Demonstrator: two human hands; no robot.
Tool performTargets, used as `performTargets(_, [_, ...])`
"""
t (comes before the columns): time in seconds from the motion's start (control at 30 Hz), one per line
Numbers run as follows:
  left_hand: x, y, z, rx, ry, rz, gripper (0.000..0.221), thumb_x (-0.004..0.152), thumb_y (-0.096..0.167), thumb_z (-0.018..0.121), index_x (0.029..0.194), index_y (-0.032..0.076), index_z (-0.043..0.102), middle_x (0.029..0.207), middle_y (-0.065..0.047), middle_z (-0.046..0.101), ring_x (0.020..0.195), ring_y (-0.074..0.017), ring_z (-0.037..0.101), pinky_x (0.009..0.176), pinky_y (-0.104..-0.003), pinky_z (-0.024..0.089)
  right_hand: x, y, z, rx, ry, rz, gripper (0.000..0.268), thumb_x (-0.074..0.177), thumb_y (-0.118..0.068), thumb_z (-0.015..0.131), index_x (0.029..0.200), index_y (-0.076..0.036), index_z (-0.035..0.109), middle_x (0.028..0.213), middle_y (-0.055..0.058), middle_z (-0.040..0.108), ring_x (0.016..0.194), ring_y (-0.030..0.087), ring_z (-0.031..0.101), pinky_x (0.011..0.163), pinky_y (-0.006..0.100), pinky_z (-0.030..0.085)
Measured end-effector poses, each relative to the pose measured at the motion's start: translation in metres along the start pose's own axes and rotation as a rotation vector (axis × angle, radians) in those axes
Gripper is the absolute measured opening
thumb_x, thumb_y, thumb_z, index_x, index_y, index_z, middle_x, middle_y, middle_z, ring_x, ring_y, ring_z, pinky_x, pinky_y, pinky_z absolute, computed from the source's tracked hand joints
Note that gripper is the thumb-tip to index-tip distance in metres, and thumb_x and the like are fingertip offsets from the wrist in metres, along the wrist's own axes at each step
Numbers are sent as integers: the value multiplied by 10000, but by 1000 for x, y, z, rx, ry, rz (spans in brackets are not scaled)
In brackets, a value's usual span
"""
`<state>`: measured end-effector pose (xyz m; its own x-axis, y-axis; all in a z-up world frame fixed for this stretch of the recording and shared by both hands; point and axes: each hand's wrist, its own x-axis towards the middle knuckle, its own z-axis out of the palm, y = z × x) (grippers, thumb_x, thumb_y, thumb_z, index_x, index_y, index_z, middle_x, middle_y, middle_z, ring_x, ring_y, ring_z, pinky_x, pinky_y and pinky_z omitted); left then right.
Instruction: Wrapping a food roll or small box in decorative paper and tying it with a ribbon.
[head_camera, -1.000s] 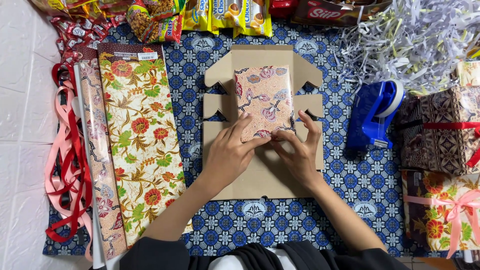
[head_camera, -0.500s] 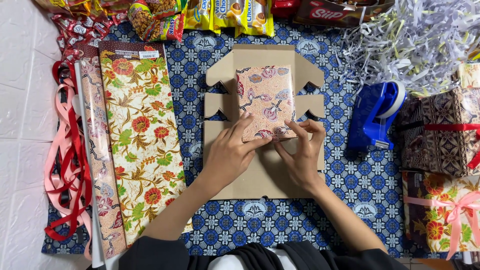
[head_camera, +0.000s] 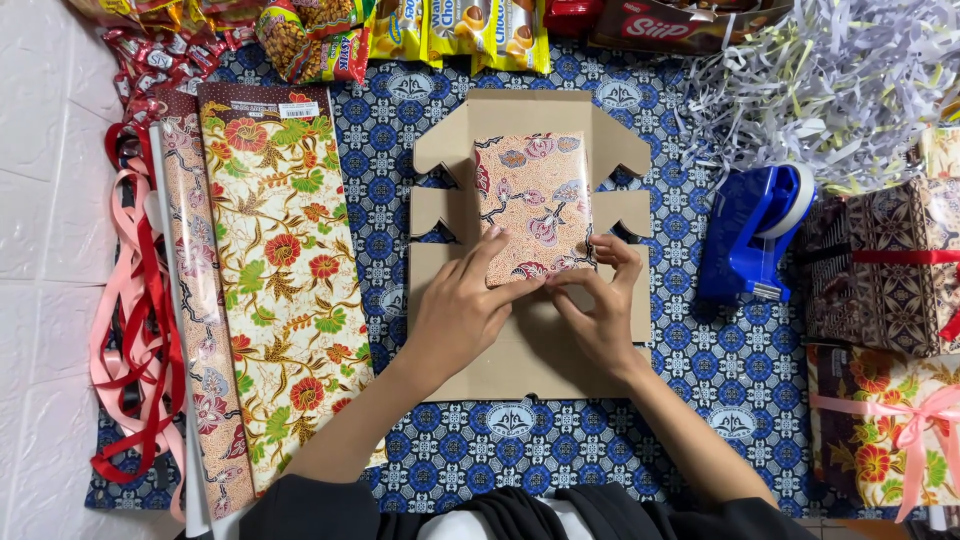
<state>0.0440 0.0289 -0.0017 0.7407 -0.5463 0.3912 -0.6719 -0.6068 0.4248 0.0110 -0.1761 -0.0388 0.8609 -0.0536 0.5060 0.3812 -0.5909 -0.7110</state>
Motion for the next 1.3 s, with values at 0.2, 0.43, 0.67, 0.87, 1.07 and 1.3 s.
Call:
performTargets(0.2, [1,0,0,12,3,5,356,850,134,589,1103,358,701,1379,-98,477,1371,-294,464,881,-374,465,2,0,-1,28,-45,70,205,823,-94,791,988,-185,710,1387,120,333,1233,335,419,988,438,400])
performTargets(0.43, [2,2,-3,6,13,9,342,849,123,583,1083,337,713,1375,-100,483,1370,-295,466,878,-375,468,11,-14,-7,44,-131,139,318,842,-146,766,1142,-220,693,1436,112,297,1270,341,372,1011,438,369])
performTargets(0.67, [1,-8,2,-85,-7,-38,366,850,128,569,1092,367,706,1377,-62,485,1356,-287,484,851,-391,495,11,-6,-12,65,-211,186,566,865,-256,730,1402,-253,550,1524,138,190,1290,370,328,1050,471,330])
performTargets(0.87, [3,-25,11,-454,56,-275,381,967,337,423,1294,227,586,1364,-168,458,1299,-439,482,911,-524,519,12,-2,-11,373,-17,435,532,1023,-320,358,1509,-104,337,1460,253,300,1325,413,352,1082,546,290])
performTargets(1.07, [4,-4,2,-667,-35,-431,619,911,327,591,1455,123,376,1425,-275,282,1364,-575,262,999,-781,266,14,5,-16,470,-121,464,608,1031,-417,335,1457,11,405,1503,284,273,1410,476,249,1138,593,213])
performTargets(1.3, [9,8,-11,-1110,-215,-414,684,986,314,457,1533,84,116,1506,-306,146,1433,-545,58,1094,-714,86,18,-33,-33,497,-100,214,565,974,-123,490,1500,-19,311,1568,246,203,1464,400,220,1166,539,237])
